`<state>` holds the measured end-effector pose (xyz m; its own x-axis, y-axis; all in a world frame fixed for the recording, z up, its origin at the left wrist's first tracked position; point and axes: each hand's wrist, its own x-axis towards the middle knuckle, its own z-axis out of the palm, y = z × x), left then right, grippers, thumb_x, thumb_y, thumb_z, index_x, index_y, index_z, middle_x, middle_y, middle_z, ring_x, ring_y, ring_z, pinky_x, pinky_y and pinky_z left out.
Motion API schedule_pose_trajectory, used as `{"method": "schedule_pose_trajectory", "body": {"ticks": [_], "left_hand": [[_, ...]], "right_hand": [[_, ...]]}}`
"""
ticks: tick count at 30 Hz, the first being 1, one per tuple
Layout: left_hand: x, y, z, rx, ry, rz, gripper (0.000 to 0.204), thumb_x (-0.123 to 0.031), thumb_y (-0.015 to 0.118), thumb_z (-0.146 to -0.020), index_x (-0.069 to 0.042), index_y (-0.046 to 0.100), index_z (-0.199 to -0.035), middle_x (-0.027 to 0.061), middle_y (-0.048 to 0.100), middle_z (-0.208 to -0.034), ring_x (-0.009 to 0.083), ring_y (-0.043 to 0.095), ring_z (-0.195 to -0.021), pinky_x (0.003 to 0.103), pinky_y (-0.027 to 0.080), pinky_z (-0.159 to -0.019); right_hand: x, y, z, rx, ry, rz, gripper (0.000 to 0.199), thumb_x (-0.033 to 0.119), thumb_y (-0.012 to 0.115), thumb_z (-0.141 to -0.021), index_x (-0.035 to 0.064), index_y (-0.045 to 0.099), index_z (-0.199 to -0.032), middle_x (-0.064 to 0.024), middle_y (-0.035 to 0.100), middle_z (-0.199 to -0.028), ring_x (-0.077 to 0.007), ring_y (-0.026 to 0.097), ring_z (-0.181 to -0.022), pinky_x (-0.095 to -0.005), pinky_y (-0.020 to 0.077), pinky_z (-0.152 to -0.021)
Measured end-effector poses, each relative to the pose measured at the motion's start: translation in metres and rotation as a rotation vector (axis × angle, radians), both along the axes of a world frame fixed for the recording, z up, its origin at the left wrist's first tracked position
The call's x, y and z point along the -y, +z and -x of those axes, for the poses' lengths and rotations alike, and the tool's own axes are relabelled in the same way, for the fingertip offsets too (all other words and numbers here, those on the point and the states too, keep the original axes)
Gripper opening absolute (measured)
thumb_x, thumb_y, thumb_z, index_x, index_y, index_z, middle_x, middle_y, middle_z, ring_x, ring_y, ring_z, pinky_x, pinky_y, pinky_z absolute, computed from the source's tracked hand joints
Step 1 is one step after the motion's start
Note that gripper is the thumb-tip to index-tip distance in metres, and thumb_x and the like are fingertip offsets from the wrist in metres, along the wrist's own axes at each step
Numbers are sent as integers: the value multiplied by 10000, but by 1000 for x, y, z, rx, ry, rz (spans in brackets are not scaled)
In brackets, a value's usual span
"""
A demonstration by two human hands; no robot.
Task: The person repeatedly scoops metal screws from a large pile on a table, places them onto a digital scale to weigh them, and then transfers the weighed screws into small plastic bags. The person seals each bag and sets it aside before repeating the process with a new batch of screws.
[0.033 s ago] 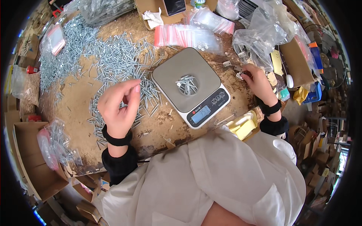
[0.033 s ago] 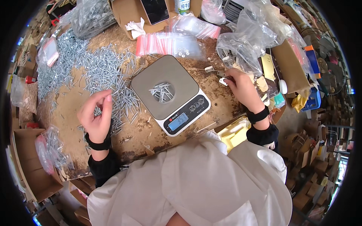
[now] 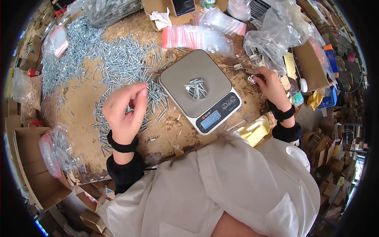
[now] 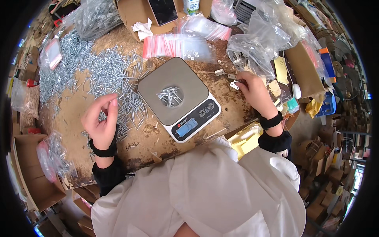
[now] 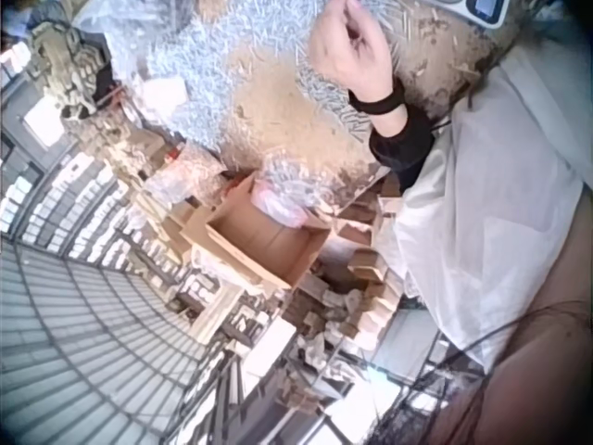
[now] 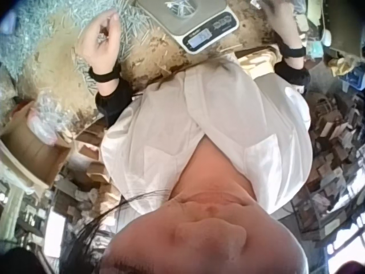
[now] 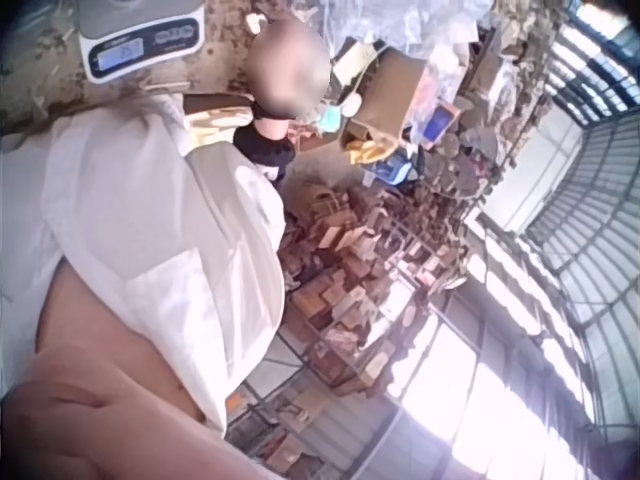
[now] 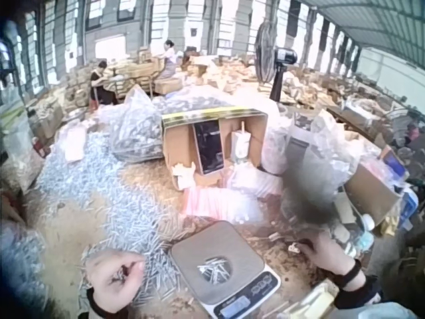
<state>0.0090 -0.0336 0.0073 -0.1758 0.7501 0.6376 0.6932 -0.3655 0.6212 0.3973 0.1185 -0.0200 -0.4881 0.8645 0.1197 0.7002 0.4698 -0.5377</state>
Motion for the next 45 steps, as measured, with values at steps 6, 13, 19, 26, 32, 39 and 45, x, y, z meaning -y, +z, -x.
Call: {"method": "schedule_pose_trajectory", "body": {"ticks": [6, 13, 19, 26, 32, 39, 45], "left_hand": [[0, -2, -2, -11, 3, 13, 121, 30, 719, -833, -26, 731, -940, 24, 599, -666, 103, 491, -533, 254, 384, -491], [-5, -3, -7, 15, -50, 96, 107, 11, 721, -845, -30, 731, -944, 29, 599, -664, 105, 504, -532, 251, 397, -495], [-6, -3, -11, -23, -46, 141, 105, 5, 719, -852, -31, 730, -949, 40, 647, -712, 106, 528, -541, 246, 418, -505], [-5, -4, -11, -30, -38, 182, 122, 8, 717, -853, -29, 723, -968, 52, 667, -742, 104, 548, -554, 242, 429, -517], [-8, -5, -12, -31, -70, 194, 128, 7, 716, -853, -29, 720, -976, 56, 673, -752, 109, 559, -561, 245, 433, -521], [-5, -5, -12, -51, -54, 208, 121, 0, 721, -856, -29, 728, -973, 58, 683, -761, 115, 561, -563, 249, 434, -528], [-4, -6, -12, -41, -45, 225, 108, -6, 720, -862, -22, 729, -968, 58, 684, -765, 114, 560, -567, 252, 433, -528]], "right_hand": [[7, 9, -4, -115, -132, 93, 166, -2, 695, -867, -17, 662, -1030, -65, 549, -743, -134, 520, -680, -290, 443, -630], [33, 15, 10, -293, -77, 153, 189, -37, 665, -892, -1, 662, -1077, 8, 514, -770, -79, 489, -700, -250, 435, -623], [20, 14, 5, -811, -148, 556, 224, 46, 504, -970, 6, 618, -1159, 25, 520, -785, -58, 466, -669, -218, 395, -584], [9, -11, -9, -123, -44, 94, 225, 137, 658, -921, 25, 620, -1113, -35, 584, -769, -128, 527, -678, -282, 441, -642], [12, 0, -6, 84, -70, 108, 313, 102, 736, -842, 50, 613, -1125, -114, 669, -909, -215, 623, -817, -331, 489, -750], [24, 12, -37, 193, -224, 8, 332, 163, 783, -798, 82, 646, -1088, -140, 645, -755, -283, 639, -668, -388, 490, -638], [41, 1, -47, 157, -306, 79, 248, 122, 764, -847, 50, 718, -1080, -94, 742, -1015, -214, 682, -799, -303, 518, -760]]}}
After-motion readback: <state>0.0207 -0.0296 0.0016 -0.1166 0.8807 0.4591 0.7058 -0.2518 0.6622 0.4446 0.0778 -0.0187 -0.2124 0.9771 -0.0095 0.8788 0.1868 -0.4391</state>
